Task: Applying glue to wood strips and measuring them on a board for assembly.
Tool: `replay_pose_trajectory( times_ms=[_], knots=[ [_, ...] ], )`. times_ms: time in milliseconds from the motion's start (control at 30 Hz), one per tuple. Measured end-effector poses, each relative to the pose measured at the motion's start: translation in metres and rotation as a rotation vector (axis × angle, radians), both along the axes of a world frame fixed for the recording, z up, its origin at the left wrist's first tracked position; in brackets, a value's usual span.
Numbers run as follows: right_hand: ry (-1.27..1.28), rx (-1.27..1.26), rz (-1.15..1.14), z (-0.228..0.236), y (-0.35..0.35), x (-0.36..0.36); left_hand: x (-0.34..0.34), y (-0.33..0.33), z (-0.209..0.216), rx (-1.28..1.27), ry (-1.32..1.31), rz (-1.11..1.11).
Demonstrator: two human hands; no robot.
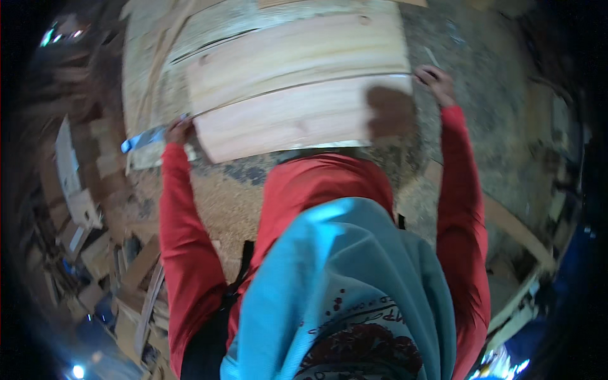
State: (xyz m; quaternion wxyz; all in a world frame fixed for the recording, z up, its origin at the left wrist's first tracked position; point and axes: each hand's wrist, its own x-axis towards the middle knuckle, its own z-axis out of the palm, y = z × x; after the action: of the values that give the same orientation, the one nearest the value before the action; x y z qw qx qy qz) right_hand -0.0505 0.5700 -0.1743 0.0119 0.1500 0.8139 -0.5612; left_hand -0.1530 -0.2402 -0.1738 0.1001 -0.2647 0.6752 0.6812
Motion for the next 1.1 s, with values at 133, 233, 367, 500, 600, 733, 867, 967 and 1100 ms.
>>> replay_pose_trajectory(
  times_ms=[133,233,367,500,600,733,867,967,1100],
  knots=[
    [0.024,-0.047,-0.018,0.024,-0.029,0.005,-0.003,-0.009,0.003,-0.067,-0.059,-0.017],
    [0.001,-0.114,0.053,0.023,-0.025,-0.003,-0.010,-0.040,-0.005,-0.033,-0.066,-0.077],
    [-0.145,-0.175,-0.067,0.029,-0.027,0.007,-0.016,-0.018,-0.009,-0.080,-0.108,-0.142],
    [-0.166,-0.232,-0.076,0.035,-0.042,0.003,-0.012,-0.045,0.001,-0.005,-0.120,-0.180],
    [-0.160,-0.362,-0.157,0.029,-0.034,0.017,-0.014,-0.013,0.006,-0.102,-0.123,-0.083],
    [-0.106,-0.548,-0.219,0.015,-0.035,0.017,-0.012,-0.012,0.010,-0.048,-0.073,-0.118],
    [-0.099,-0.592,-0.271,0.020,-0.048,0.019,-0.010,-0.022,0.011,-0.121,-0.111,-0.082],
    [-0.094,-0.652,-0.302,0.024,-0.053,0.019,-0.008,-0.021,0.009,-0.101,-0.111,-0.115],
    [-0.072,-0.626,-0.310,0.018,-0.053,0.020,-0.010,-0.014,0.009,-0.110,-0.118,-0.082]
  ],
)
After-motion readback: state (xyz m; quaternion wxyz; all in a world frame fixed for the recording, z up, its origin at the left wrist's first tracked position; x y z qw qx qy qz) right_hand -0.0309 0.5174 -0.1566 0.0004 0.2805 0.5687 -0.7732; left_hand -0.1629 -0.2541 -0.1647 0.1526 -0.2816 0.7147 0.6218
